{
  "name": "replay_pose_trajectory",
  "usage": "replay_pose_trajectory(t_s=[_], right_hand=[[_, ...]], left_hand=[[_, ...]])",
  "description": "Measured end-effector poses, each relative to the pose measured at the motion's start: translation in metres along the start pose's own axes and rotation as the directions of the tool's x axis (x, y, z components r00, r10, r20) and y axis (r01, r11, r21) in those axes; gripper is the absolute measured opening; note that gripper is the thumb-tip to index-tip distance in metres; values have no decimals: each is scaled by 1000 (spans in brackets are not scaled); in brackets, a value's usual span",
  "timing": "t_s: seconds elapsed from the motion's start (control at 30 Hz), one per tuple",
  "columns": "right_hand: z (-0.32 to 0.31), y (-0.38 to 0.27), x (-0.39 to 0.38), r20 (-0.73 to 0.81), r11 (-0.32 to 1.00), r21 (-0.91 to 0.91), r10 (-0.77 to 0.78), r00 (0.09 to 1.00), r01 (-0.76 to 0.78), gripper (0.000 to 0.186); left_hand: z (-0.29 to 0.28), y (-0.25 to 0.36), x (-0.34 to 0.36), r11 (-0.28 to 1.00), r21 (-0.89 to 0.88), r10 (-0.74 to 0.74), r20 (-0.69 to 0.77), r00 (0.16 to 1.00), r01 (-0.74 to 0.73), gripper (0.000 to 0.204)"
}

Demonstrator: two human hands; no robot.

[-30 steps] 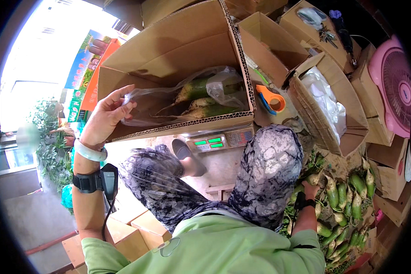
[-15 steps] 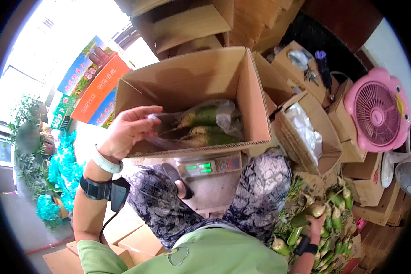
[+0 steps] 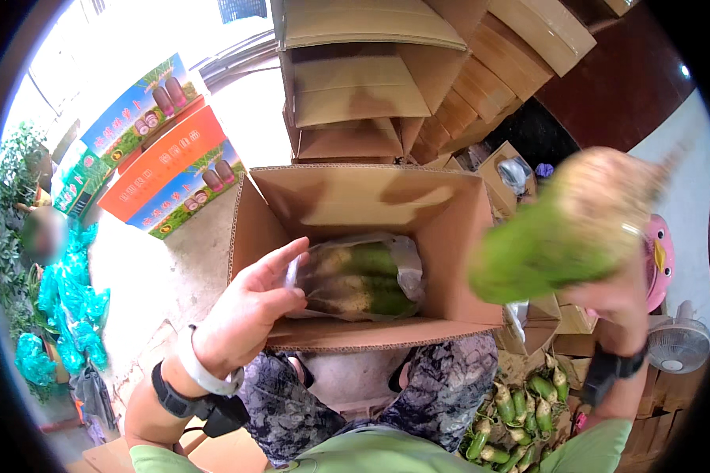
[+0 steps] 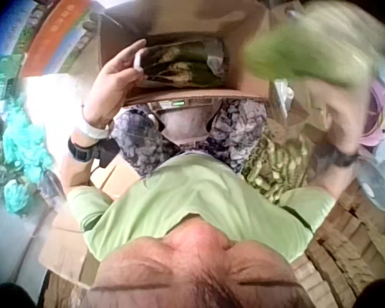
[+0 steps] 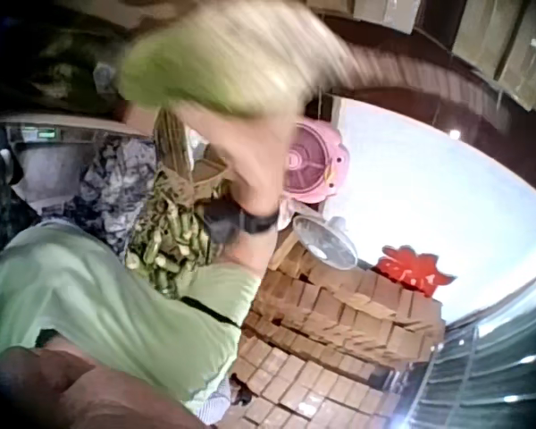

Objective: The person packs green vegetables, likely cucumbers, into a cardboard box. They place a plastic bag inside the box, then repeatedly pick up vegetables from a pile on the floor and place them into the bag. Finally, they add a small packet and seal the box with tape.

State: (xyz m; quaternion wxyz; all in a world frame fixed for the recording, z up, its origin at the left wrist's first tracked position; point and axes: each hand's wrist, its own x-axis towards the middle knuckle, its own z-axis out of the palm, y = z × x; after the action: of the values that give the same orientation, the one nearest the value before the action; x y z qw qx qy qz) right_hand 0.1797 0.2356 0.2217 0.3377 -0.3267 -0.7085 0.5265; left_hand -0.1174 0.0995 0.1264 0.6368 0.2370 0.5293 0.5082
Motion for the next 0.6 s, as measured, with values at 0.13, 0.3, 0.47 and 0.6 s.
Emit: replay_pose_trajectory(t_s=[0.13,0.3,0.47,0.6], right_hand=[[75,46,73,341,994,-96,-19,940,55,79],[129,120,94,575,891,-454,293,764,0,80],[139,180,85,675,651,-707,505,537,276,72],[147,203,75,620,497,-784,645,447,371,70]], left_hand=[[1,0,2,994,-97,44,32,999,-41,65],[-3,-3,3,978,-193,73,-36,997,-78,74],[-6,-2,4,939,-322,106,-70,992,-123,78],[-3,-7,6,955,-263,127,-60,990,-138,78]])
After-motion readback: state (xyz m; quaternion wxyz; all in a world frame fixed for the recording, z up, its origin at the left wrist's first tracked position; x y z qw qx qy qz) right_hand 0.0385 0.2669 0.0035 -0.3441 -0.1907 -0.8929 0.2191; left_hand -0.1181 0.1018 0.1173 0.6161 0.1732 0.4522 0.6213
